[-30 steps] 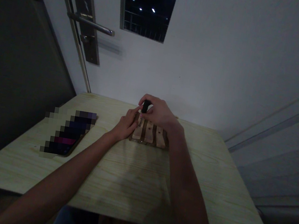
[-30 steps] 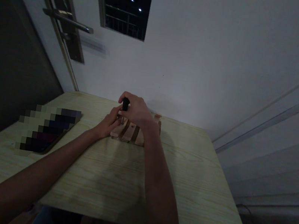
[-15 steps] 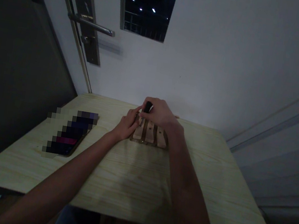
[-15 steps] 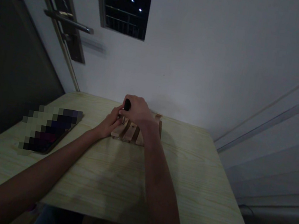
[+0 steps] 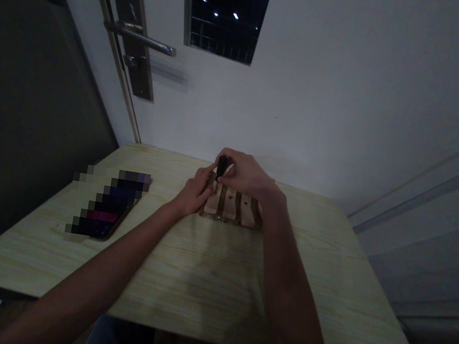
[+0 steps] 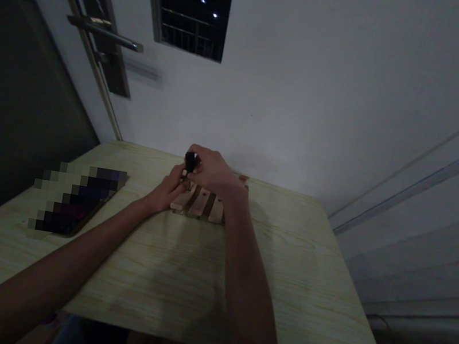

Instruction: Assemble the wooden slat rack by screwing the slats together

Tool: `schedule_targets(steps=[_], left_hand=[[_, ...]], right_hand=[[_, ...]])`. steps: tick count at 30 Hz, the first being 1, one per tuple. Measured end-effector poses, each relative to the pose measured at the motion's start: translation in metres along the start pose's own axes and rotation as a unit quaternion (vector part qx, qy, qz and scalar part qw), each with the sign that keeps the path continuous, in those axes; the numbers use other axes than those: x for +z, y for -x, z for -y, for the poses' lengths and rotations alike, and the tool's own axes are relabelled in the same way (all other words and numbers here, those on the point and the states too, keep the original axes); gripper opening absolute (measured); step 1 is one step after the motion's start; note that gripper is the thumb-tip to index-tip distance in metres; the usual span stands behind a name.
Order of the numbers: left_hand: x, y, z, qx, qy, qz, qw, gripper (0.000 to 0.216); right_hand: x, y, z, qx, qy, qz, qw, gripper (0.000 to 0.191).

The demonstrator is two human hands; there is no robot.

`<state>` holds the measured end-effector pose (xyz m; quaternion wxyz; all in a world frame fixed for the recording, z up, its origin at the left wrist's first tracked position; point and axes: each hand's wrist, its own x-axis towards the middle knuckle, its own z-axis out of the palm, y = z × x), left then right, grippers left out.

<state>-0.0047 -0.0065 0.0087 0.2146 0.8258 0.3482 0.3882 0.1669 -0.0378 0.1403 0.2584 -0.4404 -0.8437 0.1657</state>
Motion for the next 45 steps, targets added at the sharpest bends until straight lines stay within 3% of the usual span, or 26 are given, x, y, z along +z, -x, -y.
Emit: schedule_targets(steps=[24, 36, 45], left_hand=[[-0.0013, 0.0001, -0.0015, 0.004, 0.003, 0.0, 1.0, 0.063], [-0.0018, 0.0009, -0.0065, -0.005, 0.022, -0.003, 1.0, 0.062], [-0.0023, 0.0017, -0.0062, 0.002, 0.01, -0.007, 1.0, 0.062]], right_hand=[[-0.006, 0.0035, 0.0053, -0.006, -0.023, 0.007, 1.0, 0.018], [0.001, -0.0006, 0.0037, 0.05, 0.081, -0.031, 0.995, 0.021], [-0.0054, 0.0071, 0.0, 0.018, -0.023, 0.012, 1.0, 0.021]])
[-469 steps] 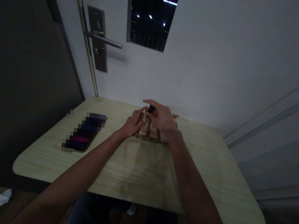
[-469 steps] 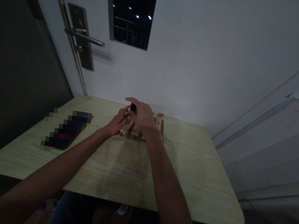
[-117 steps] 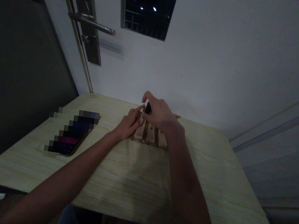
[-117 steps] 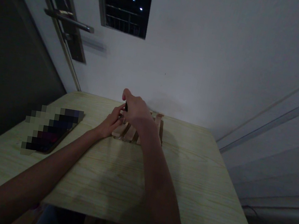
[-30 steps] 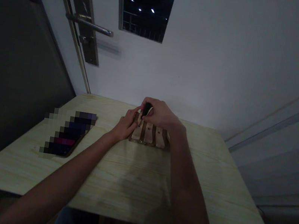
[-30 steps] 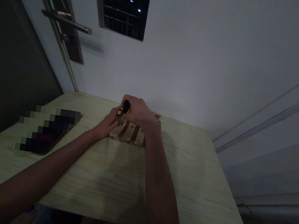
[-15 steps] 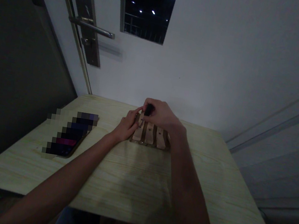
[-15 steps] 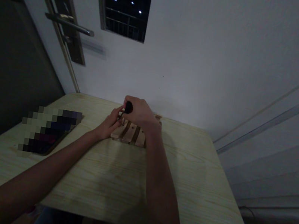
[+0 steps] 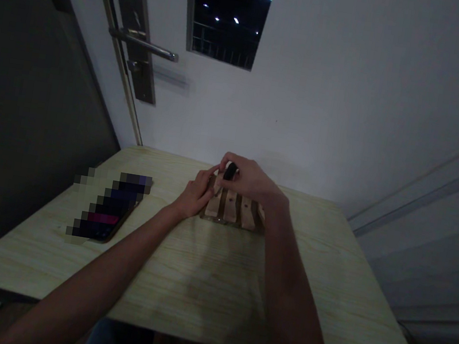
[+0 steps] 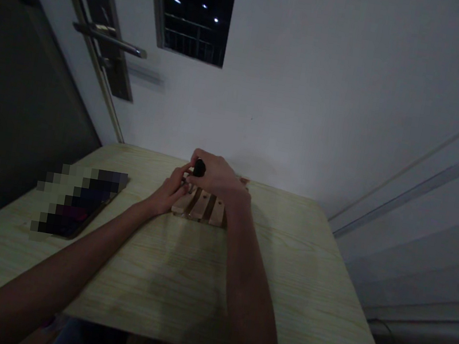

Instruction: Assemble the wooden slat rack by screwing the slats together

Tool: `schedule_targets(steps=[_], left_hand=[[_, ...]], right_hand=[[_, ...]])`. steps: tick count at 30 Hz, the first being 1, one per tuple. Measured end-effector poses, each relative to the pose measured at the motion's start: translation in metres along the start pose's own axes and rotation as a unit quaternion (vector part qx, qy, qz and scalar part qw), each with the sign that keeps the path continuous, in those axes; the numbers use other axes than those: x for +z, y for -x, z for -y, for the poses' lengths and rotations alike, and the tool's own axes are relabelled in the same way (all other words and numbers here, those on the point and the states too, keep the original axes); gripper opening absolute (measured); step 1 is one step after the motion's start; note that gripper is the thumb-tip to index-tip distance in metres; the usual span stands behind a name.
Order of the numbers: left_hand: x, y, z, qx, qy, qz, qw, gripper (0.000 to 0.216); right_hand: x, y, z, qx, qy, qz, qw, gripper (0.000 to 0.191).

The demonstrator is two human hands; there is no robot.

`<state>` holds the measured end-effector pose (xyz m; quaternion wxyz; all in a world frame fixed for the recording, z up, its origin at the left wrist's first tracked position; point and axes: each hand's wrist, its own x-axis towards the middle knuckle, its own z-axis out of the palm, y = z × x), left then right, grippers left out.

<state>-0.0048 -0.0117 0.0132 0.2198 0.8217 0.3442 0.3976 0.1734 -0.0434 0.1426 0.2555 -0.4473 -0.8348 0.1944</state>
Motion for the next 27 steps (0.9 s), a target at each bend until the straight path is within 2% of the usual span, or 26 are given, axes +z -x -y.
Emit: schedule_targets(steps=[4, 8, 17, 23, 27], left_hand=[[0.001, 0.0, 0.002, -0.002, -0.004, 0.003, 1.0, 0.062], [0.002, 0.0, 0.005, 0.003, -0.006, 0.0, 1.0, 0.061], [0.001, 0.0, 0.002, -0.003, -0.002, 0.003, 1.0, 0.063], [0.0, 0.0, -0.001, -0.003, 0.009, 0.007, 1.0, 0.062], [0.001, -0.001, 0.001, -0.001, 0.009, 0.004, 1.0, 0.062]], right_hand=[[-0.001, -0.001, -0.001, -0.019, -0.034, -0.013, 0.999, 0.023], [0.001, -0.002, -0.001, -0.033, -0.044, 0.005, 0.998, 0.022], [0.002, -0.004, 0.004, 0.001, 0.031, -0.023, 0.999, 0.022], [0.011, -0.01, 0.004, 0.048, 0.136, -0.053, 0.988, 0.015], [0.013, -0.01, 0.001, -0.007, 0.069, -0.05, 0.996, 0.023]])
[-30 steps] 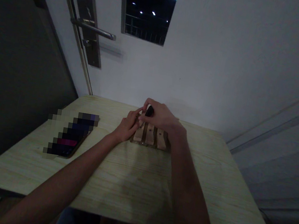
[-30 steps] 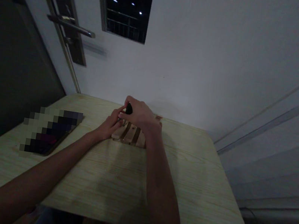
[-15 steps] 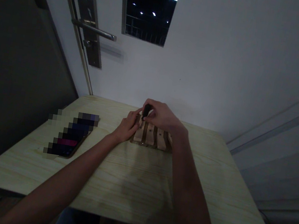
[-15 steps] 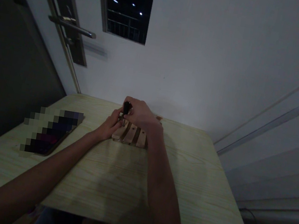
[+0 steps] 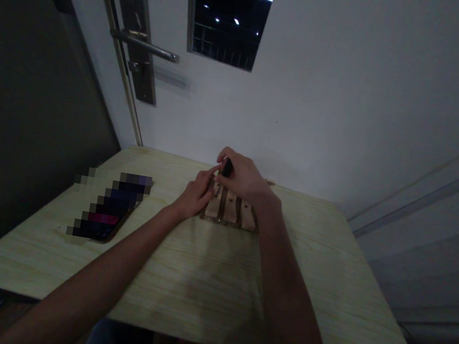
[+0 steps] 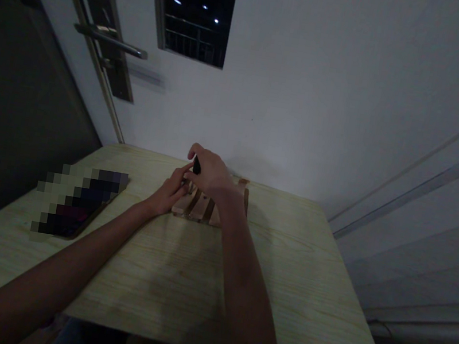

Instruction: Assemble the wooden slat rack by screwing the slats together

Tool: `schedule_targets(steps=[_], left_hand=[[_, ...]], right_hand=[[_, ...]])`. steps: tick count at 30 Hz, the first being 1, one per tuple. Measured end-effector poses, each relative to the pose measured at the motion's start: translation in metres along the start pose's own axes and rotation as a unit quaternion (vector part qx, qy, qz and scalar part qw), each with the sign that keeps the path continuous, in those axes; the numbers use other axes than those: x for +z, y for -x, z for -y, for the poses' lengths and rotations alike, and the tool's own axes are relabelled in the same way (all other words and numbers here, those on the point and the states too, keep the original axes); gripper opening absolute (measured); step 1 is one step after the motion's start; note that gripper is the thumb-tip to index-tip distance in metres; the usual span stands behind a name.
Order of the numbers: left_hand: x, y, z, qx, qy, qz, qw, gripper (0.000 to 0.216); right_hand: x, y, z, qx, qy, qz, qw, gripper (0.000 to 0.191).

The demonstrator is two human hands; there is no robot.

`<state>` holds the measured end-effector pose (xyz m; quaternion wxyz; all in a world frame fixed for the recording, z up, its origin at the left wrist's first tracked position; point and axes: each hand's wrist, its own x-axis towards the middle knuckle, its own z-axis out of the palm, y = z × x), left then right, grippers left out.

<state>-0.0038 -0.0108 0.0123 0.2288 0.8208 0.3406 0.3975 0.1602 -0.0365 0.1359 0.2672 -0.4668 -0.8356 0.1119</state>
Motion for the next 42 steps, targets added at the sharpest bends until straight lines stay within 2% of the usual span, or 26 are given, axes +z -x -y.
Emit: schedule_targets(steps=[4, 7, 11, 15, 18, 21, 24, 34, 37, 40, 42], left_hand=[[0.002, 0.0, 0.004, -0.006, -0.012, -0.002, 1.0, 0.062], [0.002, 0.0, 0.005, -0.011, -0.017, 0.002, 1.0, 0.062], [0.001, 0.0, 0.003, -0.01, -0.012, 0.005, 1.0, 0.063], [0.001, 0.0, 0.004, 0.005, -0.008, -0.001, 1.0, 0.062], [0.001, 0.0, 0.005, 0.005, -0.01, -0.001, 1.0, 0.062], [0.001, 0.0, 0.005, -0.003, -0.015, 0.001, 1.0, 0.063], [0.001, 0.0, 0.004, -0.008, -0.021, 0.005, 1.0, 0.063], [0.001, 0.0, 0.004, -0.003, -0.01, -0.003, 1.0, 0.062], [0.001, 0.0, 0.003, 0.0, -0.014, -0.003, 1.0, 0.062], [0.001, 0.0, 0.002, -0.006, -0.019, -0.002, 1.0, 0.062], [0.001, 0.0, 0.002, -0.013, -0.02, 0.002, 1.0, 0.063]], right_hand=[[-0.005, 0.004, -0.002, -0.045, -0.061, 0.017, 0.997, 0.02], [-0.009, 0.006, -0.002, -0.022, -0.075, 0.035, 0.996, 0.022], [-0.009, 0.005, 0.001, 0.023, -0.051, 0.01, 0.998, 0.03], [-0.003, 0.0, 0.004, 0.035, 0.013, -0.009, 0.999, 0.006], [0.0, 0.0, 0.002, 0.012, 0.034, -0.022, 0.999, 0.009], [-0.001, 0.004, -0.002, -0.031, -0.014, 0.004, 0.999, 0.018], [-0.005, 0.006, -0.003, -0.014, -0.053, 0.043, 0.998, 0.026], [-0.006, 0.003, 0.008, 0.04, 0.037, 0.018, 0.998, 0.017], [-0.006, 0.005, 0.004, 0.017, 0.007, 0.019, 1.0, 0.02], [-0.007, 0.008, 0.0, -0.016, -0.056, 0.047, 0.997, 0.024], [-0.007, 0.008, 0.0, -0.015, -0.06, 0.051, 0.997, 0.023]])
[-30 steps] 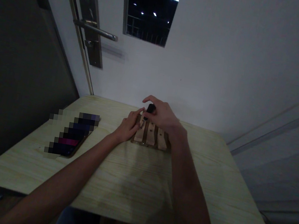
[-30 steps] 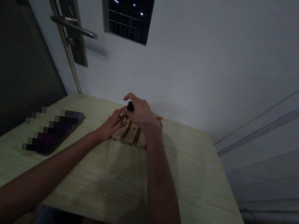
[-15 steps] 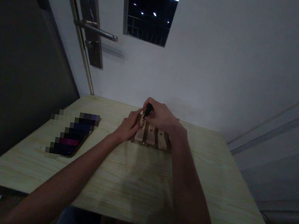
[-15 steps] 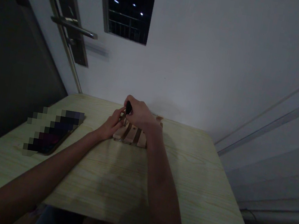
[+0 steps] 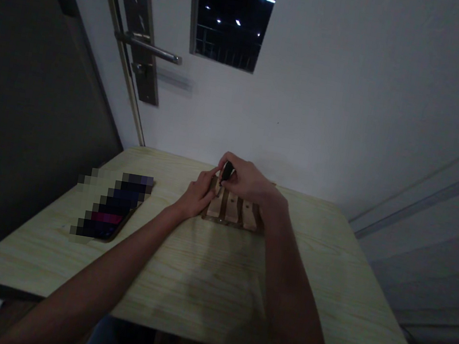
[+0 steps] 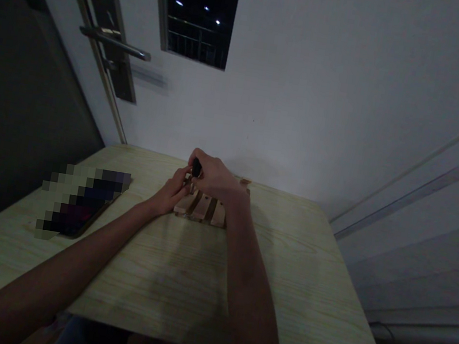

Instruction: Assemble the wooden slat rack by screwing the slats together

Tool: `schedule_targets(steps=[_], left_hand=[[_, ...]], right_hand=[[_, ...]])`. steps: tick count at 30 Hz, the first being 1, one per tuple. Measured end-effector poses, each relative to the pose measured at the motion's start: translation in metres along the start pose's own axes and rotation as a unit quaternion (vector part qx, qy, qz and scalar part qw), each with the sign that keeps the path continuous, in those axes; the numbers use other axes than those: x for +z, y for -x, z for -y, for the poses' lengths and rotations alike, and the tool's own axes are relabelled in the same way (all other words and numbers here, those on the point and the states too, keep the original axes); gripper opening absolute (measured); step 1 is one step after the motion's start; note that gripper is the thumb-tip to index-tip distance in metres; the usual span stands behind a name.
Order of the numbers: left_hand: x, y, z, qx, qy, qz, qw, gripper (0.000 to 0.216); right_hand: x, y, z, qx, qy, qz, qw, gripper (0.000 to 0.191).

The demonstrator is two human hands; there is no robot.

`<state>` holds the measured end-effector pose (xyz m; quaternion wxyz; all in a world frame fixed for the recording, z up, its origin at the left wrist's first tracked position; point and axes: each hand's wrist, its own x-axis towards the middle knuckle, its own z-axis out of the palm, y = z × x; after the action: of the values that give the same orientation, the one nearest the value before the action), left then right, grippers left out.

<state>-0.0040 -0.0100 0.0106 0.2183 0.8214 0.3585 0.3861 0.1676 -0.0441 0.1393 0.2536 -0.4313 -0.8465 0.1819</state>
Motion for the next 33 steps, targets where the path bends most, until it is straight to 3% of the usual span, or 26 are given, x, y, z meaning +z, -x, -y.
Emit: schedule_targets(steps=[8, 15, 25, 33], left_hand=[[-0.0021, -0.0005, -0.0028, 0.014, 0.012, 0.003, 1.0, 0.062], [-0.0017, -0.0006, -0.0028, 0.008, 0.009, 0.003, 1.0, 0.063], [-0.0009, -0.0011, -0.002, 0.007, 0.008, 0.002, 1.0, 0.062], [0.0003, -0.0006, 0.0043, 0.019, 0.001, -0.003, 1.0, 0.063]], right_hand=[[0.0024, -0.006, 0.0053, 0.08, 0.115, -0.031, 0.99, 0.018], [0.0005, 0.0005, -0.0015, 0.031, -0.011, 0.011, 0.999, 0.041], [0.0029, -0.0053, 0.0014, 0.058, 0.054, -0.052, 0.996, 0.02], [0.0006, -0.0013, 0.0013, 0.027, 0.002, -0.009, 1.0, 0.03]])
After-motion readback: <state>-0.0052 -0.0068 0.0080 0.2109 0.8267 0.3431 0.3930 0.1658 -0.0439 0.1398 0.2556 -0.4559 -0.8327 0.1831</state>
